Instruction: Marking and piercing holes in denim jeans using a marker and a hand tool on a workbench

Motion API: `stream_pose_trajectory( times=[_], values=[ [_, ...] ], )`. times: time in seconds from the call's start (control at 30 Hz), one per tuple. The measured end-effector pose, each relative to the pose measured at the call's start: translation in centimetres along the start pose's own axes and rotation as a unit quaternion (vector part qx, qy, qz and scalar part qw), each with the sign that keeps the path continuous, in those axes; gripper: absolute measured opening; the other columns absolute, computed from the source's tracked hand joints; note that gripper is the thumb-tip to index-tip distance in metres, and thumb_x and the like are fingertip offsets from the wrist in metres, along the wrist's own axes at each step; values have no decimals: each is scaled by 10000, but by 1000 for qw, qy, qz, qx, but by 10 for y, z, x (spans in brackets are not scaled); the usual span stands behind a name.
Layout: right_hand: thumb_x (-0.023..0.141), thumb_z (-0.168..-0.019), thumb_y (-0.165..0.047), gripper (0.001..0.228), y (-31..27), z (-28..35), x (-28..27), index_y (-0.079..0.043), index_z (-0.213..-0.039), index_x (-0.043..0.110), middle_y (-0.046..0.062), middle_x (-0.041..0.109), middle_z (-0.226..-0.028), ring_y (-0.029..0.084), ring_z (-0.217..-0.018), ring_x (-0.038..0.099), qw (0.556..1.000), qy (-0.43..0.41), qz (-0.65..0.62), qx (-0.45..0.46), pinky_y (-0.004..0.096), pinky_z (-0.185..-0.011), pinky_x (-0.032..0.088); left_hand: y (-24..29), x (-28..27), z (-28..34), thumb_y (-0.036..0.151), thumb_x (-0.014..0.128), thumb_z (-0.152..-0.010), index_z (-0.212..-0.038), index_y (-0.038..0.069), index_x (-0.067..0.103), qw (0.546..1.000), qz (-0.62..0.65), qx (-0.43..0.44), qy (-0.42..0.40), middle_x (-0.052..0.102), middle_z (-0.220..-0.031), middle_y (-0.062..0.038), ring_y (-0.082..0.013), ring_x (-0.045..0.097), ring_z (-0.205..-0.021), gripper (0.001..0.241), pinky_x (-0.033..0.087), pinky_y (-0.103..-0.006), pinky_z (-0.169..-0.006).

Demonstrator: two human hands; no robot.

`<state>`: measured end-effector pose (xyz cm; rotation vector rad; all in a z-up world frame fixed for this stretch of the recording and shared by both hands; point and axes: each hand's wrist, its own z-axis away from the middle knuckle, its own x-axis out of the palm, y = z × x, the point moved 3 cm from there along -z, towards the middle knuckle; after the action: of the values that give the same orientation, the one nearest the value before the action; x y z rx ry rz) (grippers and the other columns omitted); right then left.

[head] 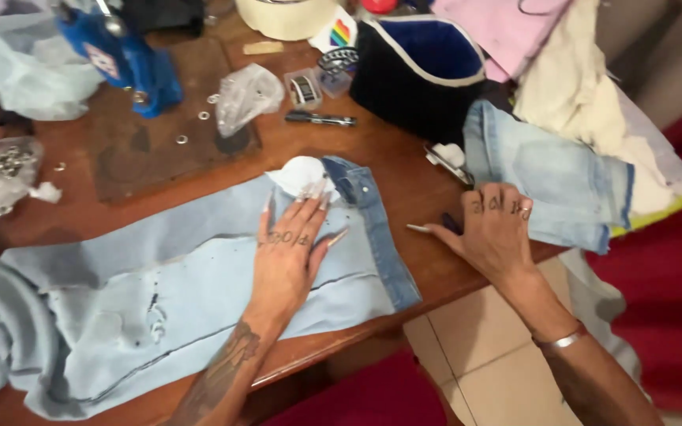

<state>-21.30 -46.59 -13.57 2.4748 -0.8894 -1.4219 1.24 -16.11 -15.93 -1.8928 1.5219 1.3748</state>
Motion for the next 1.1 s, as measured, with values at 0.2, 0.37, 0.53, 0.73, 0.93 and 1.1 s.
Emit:
stream_pose_trajectory(
  times=[0.2, 0.37, 0.53, 0.73, 0.93, 1.1],
  values=[
    [609, -1118, -814, 701, 0, -8, 19, -175, -1279, 845, 125, 724, -1230, 442, -1265, 716, 964, -250, -86, -17, 657, -1083, 582, 19, -15, -15, 605, 692, -1193, -1947, 284, 406, 998, -22, -6, -57, 377, -2032, 9, -286, 304, -1877, 868, 162, -715, -1496],
    [619, -1199, -604, 456, 9, -14, 22, -189, -1152, 800, 69, 718, -1228, 376, -1303, 698, 958, -231, -141, -92, 630, -1070, 564, 4, 5, -7, 639, 633, -1204, -1926, 301, 439, 990, -1, -36, -136, 352, -2037, 11, -312, 282, -1874, 820, 231, -773, -1448],
    [399, -1323, -503, 611, 11, -59, -28, -99, -1082, 789, 100, 899, -859, 265, -626, 923, 733, -138, -655, 121, 402, -670, 723, -2, 11, -5, 649, 647, -1198, -1883, 329, 521, 989, -5, -67, -135, 422, -2004, 37, -284, 313, -1865, 766, 235, -774, -1437],
    [562, -1314, -479, 371, -28, -34, 25, -126, -1340, 671, 187, 837, -1494, 319, -1132, 884, 260, -124, -876, 388, 510, -1030, 737, 11, -6, -17, 564, 572, -1244, -1838, 366, 585, 990, 12, -50, -132, 526, -1949, 48, -250, 420, -1829, 626, 296, -766, -1431],
    [903, -1103, -297, 285, -48, -46, 32, -176, -1318, 761, -5, 584, -1002, 141, -796, 616, 530, -293, -690, 397, 353, -742, 650, 11, -1, -6, 598, 575, -1256, -1851, 345, 560, 990, 30, -63, -126, 485, -1973, 42, -243, 400, -1833, 647, 279, -738, -1449],
    [1007, -1032, -350, 558, -57, -82, -24, -37, -1429, 771, 78, 824, -1130, 98, -809, 624, 587, -290, -661, 366, 263, -598, 546, 6, 4, -3, 616, 591, -1248, -1887, 368, 485, 991, 13, -55, -121, 391, -2014, 86, -204, 323, -1861, 694, 264, -713, -1458]
  ],
)
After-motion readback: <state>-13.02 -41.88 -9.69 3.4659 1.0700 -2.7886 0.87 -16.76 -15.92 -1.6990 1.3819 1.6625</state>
